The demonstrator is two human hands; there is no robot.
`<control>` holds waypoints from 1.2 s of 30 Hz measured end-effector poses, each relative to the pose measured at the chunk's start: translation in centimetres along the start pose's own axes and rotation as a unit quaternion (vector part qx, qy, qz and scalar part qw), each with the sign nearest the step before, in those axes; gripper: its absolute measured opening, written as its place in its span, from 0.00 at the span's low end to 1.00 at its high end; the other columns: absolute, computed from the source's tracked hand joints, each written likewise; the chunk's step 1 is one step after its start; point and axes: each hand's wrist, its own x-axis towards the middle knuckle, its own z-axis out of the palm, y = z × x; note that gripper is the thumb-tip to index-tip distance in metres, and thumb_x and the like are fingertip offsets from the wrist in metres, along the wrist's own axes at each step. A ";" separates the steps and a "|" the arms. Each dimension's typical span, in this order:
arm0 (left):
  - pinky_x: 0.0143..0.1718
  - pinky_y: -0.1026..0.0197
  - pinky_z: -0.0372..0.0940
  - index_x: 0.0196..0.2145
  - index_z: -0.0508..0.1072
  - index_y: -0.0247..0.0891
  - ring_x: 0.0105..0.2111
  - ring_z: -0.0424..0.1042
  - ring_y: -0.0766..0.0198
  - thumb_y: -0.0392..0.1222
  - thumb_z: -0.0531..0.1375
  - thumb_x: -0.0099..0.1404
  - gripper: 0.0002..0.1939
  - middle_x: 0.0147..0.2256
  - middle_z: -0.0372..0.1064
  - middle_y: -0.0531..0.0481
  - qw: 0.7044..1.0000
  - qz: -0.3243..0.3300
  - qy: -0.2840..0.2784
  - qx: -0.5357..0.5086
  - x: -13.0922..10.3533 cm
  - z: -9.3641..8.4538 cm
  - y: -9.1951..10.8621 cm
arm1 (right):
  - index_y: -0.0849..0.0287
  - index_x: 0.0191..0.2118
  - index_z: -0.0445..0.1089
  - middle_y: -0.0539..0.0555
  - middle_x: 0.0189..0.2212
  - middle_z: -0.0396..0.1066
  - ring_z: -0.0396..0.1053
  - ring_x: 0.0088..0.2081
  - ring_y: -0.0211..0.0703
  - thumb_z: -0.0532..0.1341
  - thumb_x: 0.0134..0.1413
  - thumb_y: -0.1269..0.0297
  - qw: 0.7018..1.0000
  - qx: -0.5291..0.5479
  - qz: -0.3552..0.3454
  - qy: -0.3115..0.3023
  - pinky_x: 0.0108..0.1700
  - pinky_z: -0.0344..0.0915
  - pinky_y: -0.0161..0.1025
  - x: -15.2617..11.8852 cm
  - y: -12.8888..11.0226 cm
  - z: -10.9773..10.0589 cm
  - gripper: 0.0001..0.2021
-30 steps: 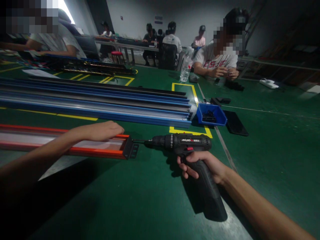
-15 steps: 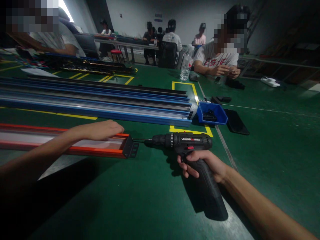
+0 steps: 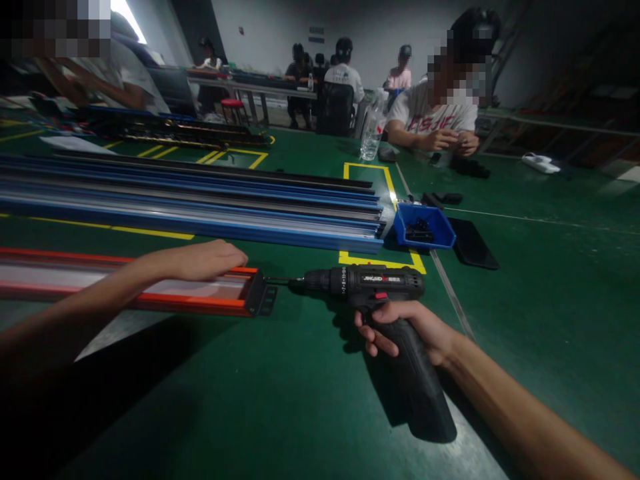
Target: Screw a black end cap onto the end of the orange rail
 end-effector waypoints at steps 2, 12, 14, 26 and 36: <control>0.32 0.61 0.58 0.25 0.63 0.39 0.26 0.64 0.63 0.36 0.44 0.75 0.20 0.25 0.65 0.52 1.000 -0.009 -0.003 -0.002 0.0 -0.1 0.1 | 0.71 0.43 0.80 0.55 0.29 0.76 0.64 0.19 0.29 0.64 0.57 0.65 1.000 -0.001 0.000 0.001 0.38 0.74 0.34 0.0 0.0 0.0 0.14; 0.32 0.61 0.59 0.25 0.62 0.39 0.27 0.64 0.63 0.36 0.45 0.75 0.19 0.26 0.67 0.51 1.000 -0.005 -0.002 -0.003 0.0 -0.1 0.1 | 0.70 0.43 0.79 0.54 0.30 0.76 0.63 0.19 0.29 0.64 0.58 0.65 1.000 -0.005 -0.002 -0.001 0.37 0.72 0.34 -0.1 -0.1 0.3 0.12; 0.32 0.61 0.59 0.25 0.62 0.39 0.27 0.64 0.63 0.36 0.45 0.75 0.20 0.26 0.66 0.51 1.000 -0.008 -0.003 -0.006 0.0 0.0 0.1 | 0.70 0.43 0.79 0.54 0.30 0.76 0.64 0.19 0.29 0.64 0.59 0.65 1.000 -0.003 0.001 -0.008 0.38 0.73 0.35 0.0 -0.1 0.2 0.13; 0.33 0.61 0.59 0.25 0.63 0.40 0.28 0.65 0.63 0.36 0.44 0.76 0.20 0.26 0.66 0.51 1.000 -0.002 -0.004 -0.001 0.0 0.2 -0.4 | 0.69 0.43 0.79 0.53 0.29 0.76 0.64 0.19 0.28 0.63 0.59 0.66 1.000 -0.004 -0.002 -0.011 0.37 0.72 0.34 -0.1 0.0 0.1 0.12; 0.32 0.61 0.59 0.25 0.63 0.40 0.27 0.63 0.62 0.37 0.45 0.75 0.20 0.25 0.65 0.52 1.000 -0.002 0.004 0.000 -0.1 0.1 -0.2 | 0.69 0.43 0.79 0.53 0.29 0.76 0.63 0.19 0.29 0.63 0.59 0.65 1.000 -0.006 -0.003 -0.013 0.37 0.73 0.35 0.0 -0.1 0.2 0.13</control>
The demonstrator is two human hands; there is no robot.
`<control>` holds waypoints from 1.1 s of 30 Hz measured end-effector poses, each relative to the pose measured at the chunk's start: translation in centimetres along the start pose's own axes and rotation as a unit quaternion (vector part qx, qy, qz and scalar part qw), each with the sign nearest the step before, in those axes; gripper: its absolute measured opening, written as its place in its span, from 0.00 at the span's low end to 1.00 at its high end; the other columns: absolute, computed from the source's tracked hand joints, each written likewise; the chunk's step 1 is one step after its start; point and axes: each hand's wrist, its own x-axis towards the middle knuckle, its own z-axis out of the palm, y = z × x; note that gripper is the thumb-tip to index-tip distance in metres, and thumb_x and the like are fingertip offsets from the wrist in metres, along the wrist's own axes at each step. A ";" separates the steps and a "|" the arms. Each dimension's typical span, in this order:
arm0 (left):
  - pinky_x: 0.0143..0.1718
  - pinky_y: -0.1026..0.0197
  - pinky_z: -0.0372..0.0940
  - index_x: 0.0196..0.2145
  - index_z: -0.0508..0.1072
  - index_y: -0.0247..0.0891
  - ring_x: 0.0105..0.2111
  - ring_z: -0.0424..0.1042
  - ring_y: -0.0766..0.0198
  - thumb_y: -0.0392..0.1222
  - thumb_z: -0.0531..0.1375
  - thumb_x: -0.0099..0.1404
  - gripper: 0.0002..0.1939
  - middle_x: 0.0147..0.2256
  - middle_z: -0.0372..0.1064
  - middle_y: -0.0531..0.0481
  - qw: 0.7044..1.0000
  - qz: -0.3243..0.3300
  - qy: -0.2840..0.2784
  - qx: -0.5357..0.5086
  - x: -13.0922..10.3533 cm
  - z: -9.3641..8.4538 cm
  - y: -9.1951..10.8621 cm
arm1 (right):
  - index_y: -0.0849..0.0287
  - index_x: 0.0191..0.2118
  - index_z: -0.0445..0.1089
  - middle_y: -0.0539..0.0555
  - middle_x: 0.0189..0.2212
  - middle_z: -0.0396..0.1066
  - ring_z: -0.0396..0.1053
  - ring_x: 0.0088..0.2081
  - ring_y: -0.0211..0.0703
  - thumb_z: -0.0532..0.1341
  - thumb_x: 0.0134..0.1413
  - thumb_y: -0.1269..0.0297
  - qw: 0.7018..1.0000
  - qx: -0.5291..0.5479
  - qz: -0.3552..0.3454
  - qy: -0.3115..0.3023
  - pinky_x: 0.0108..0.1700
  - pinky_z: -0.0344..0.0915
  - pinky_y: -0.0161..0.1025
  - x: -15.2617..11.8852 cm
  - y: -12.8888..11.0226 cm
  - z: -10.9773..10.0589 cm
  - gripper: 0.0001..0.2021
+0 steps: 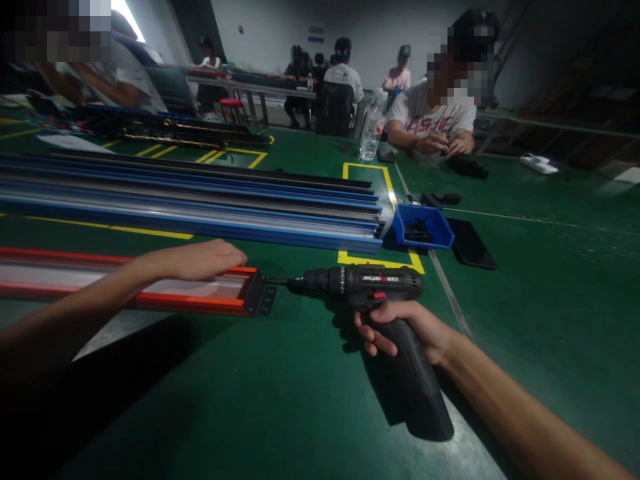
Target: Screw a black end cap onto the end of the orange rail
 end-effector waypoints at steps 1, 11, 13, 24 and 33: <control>0.32 0.61 0.59 0.25 0.63 0.40 0.27 0.63 0.62 0.36 0.45 0.75 0.19 0.25 0.66 0.52 1.000 0.006 0.004 0.005 0.0 0.0 0.0 | 0.69 0.43 0.79 0.53 0.29 0.76 0.63 0.19 0.29 0.63 0.59 0.65 1.000 -0.001 0.000 -0.001 0.37 0.72 0.35 0.0 0.0 0.0 0.12; 0.31 0.61 0.58 0.24 0.62 0.40 0.26 0.63 0.63 0.36 0.45 0.75 0.20 0.24 0.64 0.52 1.000 0.012 0.007 -0.003 0.0 0.0 0.0 | 0.69 0.42 0.79 0.53 0.29 0.75 0.63 0.19 0.29 0.63 0.59 0.65 1.000 0.001 0.003 0.002 0.36 0.72 0.35 -0.1 0.1 -0.2 0.12; 0.31 0.61 0.58 0.25 0.63 0.40 0.26 0.64 0.63 0.36 0.46 0.75 0.20 0.25 0.66 0.51 1.000 0.013 0.005 -0.001 0.0 0.0 0.0 | 0.69 0.41 0.79 0.52 0.29 0.75 0.62 0.19 0.28 0.64 0.59 0.65 1.000 -0.002 0.004 0.002 0.36 0.72 0.34 -0.1 0.1 -0.1 0.11; 0.32 0.60 0.60 0.25 0.63 0.40 0.27 0.65 0.62 0.38 0.43 0.75 0.20 0.26 0.68 0.50 1.000 0.004 -0.001 0.002 0.0 -0.1 0.1 | 0.68 0.39 0.79 0.51 0.27 0.74 0.61 0.19 0.28 0.65 0.59 0.65 1.000 -0.006 0.004 0.007 0.37 0.71 0.34 -0.2 -0.1 0.3 0.10; 0.32 0.60 0.60 0.25 0.62 0.40 0.27 0.65 0.62 0.38 0.44 0.74 0.19 0.25 0.67 0.50 1.000 0.013 0.005 -0.004 0.1 0.0 0.0 | 0.68 0.39 0.79 0.50 0.26 0.74 0.61 0.18 0.28 0.65 0.59 0.65 1.000 -0.005 0.005 0.022 0.36 0.71 0.34 -0.2 -0.1 0.4 0.10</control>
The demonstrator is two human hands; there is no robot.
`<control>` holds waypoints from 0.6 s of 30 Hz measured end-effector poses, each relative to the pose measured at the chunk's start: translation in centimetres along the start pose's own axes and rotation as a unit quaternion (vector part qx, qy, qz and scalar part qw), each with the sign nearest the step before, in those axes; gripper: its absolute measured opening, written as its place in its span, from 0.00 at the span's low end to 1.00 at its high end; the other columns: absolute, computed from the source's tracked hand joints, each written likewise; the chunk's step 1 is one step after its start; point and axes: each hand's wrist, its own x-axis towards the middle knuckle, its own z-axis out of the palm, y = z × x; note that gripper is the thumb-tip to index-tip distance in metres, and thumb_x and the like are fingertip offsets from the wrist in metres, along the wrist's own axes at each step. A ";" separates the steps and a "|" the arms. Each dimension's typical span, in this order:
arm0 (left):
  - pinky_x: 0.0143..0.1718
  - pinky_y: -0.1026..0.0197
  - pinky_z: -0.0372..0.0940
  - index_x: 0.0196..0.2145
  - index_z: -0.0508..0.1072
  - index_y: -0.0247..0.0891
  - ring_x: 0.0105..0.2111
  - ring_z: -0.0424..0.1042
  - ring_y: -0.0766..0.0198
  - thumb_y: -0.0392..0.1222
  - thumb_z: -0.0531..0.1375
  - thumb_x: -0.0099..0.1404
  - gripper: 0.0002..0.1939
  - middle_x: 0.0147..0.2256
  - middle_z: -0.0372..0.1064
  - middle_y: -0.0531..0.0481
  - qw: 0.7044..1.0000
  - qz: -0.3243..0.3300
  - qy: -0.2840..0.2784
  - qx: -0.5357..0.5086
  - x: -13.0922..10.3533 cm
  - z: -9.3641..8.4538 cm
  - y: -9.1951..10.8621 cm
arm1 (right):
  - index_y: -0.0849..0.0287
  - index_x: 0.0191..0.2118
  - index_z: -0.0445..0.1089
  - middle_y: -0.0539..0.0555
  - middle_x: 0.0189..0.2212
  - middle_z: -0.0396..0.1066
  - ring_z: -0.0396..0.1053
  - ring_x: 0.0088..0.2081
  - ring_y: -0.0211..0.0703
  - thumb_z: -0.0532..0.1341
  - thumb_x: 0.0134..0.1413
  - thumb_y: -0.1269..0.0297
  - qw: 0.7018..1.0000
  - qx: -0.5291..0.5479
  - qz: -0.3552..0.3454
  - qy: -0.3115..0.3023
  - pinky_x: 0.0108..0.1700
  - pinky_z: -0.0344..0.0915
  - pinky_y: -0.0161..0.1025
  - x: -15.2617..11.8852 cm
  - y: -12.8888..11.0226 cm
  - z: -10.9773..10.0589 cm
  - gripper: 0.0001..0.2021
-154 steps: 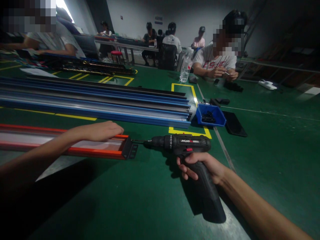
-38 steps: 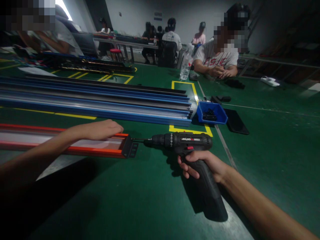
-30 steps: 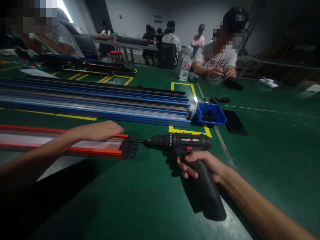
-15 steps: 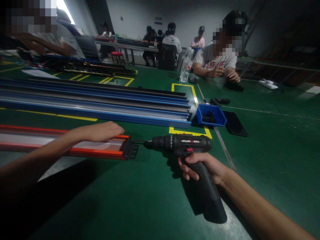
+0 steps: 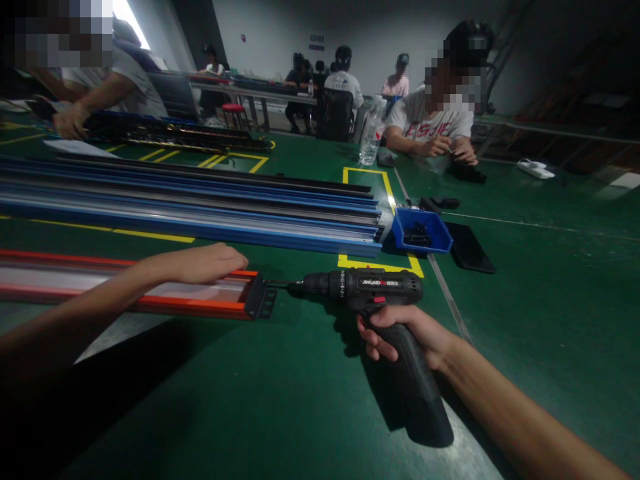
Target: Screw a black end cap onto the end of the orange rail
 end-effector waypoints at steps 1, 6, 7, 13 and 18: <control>0.31 0.60 0.61 0.25 0.62 0.40 0.27 0.65 0.62 0.38 0.44 0.74 0.19 0.25 0.67 0.50 1.000 0.003 0.002 -0.001 0.0 0.0 0.0 | 0.68 0.39 0.79 0.50 0.26 0.74 0.61 0.18 0.28 0.65 0.59 0.64 1.000 0.000 0.001 0.001 0.36 0.71 0.35 0.0 0.0 0.0 0.10; 0.31 0.60 0.60 0.25 0.63 0.40 0.27 0.65 0.62 0.37 0.45 0.74 0.19 0.26 0.68 0.50 1.000 0.009 0.004 0.003 0.0 -0.2 0.2 | 0.68 0.38 0.79 0.51 0.25 0.74 0.61 0.18 0.29 0.66 0.58 0.65 1.000 0.003 0.007 0.003 0.36 0.71 0.35 0.0 -0.1 0.1 0.10; 0.31 0.60 0.60 0.25 0.62 0.40 0.27 0.65 0.62 0.37 0.46 0.73 0.18 0.26 0.68 0.50 1.000 0.009 0.005 0.007 0.0 -0.2 0.2 | 0.68 0.38 0.79 0.51 0.25 0.74 0.60 0.18 0.29 0.66 0.58 0.65 1.000 0.002 0.005 0.001 0.36 0.71 0.35 0.0 -0.1 0.1 0.10; 0.31 0.60 0.58 0.25 0.63 0.40 0.26 0.64 0.63 0.35 0.46 0.73 0.17 0.26 0.67 0.50 1.000 0.022 0.007 0.010 -0.1 0.2 -0.4 | 0.67 0.39 0.79 0.50 0.26 0.74 0.60 0.18 0.29 0.66 0.58 0.65 1.000 0.003 0.005 -0.006 0.36 0.71 0.35 0.1 -0.1 0.1 0.09; 0.31 0.59 0.58 0.25 0.62 0.40 0.27 0.64 0.62 0.34 0.47 0.73 0.17 0.26 0.67 0.50 0.999 0.027 0.012 0.015 -0.1 0.3 -0.5 | 0.67 0.39 0.79 0.50 0.26 0.74 0.61 0.18 0.29 0.66 0.58 0.64 1.000 0.005 0.003 -0.003 0.37 0.71 0.35 0.1 0.1 -0.1 0.10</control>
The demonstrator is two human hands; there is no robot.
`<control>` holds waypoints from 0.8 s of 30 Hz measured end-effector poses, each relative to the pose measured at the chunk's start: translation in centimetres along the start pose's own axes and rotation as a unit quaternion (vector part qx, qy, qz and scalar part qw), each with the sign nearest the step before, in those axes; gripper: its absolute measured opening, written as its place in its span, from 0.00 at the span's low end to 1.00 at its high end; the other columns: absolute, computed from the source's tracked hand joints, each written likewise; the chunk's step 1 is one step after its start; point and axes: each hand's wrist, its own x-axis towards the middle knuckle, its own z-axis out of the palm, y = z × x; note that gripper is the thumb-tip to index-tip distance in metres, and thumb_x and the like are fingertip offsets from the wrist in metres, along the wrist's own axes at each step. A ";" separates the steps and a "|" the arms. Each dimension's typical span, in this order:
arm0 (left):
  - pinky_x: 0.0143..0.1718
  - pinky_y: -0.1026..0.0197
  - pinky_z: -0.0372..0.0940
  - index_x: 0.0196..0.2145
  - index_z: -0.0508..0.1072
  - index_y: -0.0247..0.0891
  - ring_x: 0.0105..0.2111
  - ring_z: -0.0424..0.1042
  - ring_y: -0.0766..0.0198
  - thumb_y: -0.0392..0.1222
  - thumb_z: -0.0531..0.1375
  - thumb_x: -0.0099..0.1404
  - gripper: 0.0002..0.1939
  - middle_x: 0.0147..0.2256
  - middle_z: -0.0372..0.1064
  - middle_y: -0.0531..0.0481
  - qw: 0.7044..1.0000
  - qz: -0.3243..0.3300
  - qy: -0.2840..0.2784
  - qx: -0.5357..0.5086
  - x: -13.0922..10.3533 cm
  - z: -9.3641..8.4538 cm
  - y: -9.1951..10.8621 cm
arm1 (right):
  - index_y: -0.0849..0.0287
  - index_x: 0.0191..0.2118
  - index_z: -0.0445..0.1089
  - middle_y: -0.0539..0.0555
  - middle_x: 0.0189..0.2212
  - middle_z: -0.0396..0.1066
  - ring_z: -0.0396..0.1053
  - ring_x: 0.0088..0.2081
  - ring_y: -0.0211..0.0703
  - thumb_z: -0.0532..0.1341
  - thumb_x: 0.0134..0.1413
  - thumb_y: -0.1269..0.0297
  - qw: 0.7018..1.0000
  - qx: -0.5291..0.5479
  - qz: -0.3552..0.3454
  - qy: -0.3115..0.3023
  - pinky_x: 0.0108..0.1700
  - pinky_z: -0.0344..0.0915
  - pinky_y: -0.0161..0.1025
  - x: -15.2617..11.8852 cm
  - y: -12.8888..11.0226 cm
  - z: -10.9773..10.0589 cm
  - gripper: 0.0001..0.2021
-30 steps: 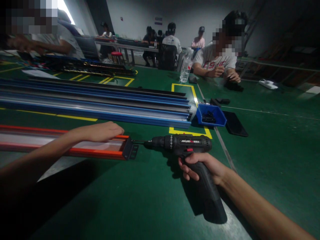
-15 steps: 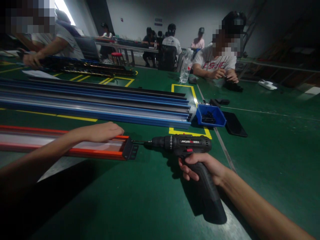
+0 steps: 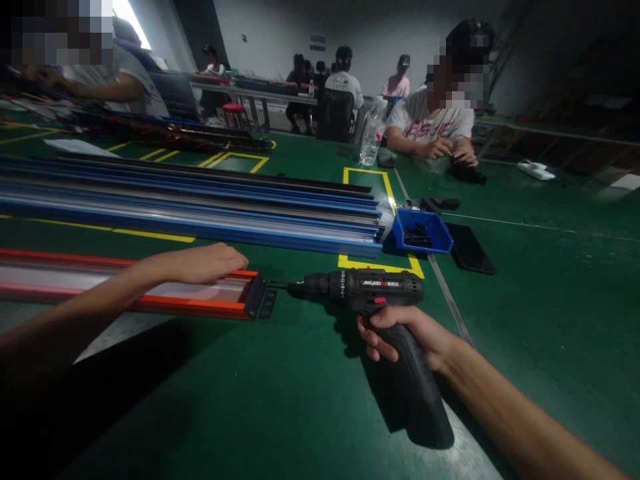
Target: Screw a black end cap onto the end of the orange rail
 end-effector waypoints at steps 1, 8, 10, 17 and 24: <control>0.31 0.59 0.59 0.25 0.62 0.40 0.27 0.64 0.62 0.35 0.47 0.73 0.17 0.26 0.67 0.50 1.000 -0.001 0.000 -0.001 0.0 0.0 0.1 | 0.67 0.40 0.79 0.50 0.26 0.75 0.61 0.18 0.29 0.66 0.58 0.64 1.000 0.002 -0.001 -0.001 0.36 0.71 0.35 0.0 0.0 -0.1 0.10; 0.33 0.59 0.60 0.25 0.61 0.41 0.28 0.65 0.61 0.38 0.44 0.75 0.19 0.27 0.67 0.50 0.999 -0.029 -0.021 -0.014 0.1 -0.2 0.4 | 0.68 0.43 0.79 0.52 0.29 0.76 0.65 0.20 0.29 0.65 0.59 0.65 1.000 0.007 0.005 -0.011 0.38 0.72 0.35 0.0 0.1 -0.3 0.12; 0.34 0.59 0.60 0.25 0.62 0.40 0.28 0.66 0.61 0.39 0.44 0.75 0.19 0.27 0.68 0.49 0.999 -0.034 -0.023 -0.015 0.1 -0.2 0.3 | 0.68 0.42 0.79 0.52 0.28 0.76 0.65 0.20 0.29 0.65 0.59 0.65 1.000 0.009 0.007 -0.010 0.37 0.71 0.34 0.0 0.1 -0.3 0.11; 0.32 0.61 0.59 0.25 0.60 0.40 0.27 0.64 0.63 0.35 0.45 0.74 0.18 0.25 0.66 0.51 1.000 -0.025 -0.018 0.007 0.1 -0.5 0.8 | 0.68 0.41 0.79 0.51 0.27 0.75 0.64 0.19 0.28 0.66 0.59 0.64 1.000 0.011 0.011 -0.007 0.37 0.71 0.34 -0.1 0.1 -0.4 0.11; 0.32 0.61 0.57 0.26 0.62 0.40 0.27 0.64 0.63 0.34 0.46 0.74 0.17 0.26 0.66 0.51 1.000 -0.017 -0.016 0.013 0.1 -0.2 0.2 | 0.69 0.40 0.80 0.51 0.26 0.74 0.64 0.19 0.28 0.65 0.58 0.65 1.000 0.012 0.011 -0.002 0.36 0.71 0.34 0.0 0.1 -0.3 0.11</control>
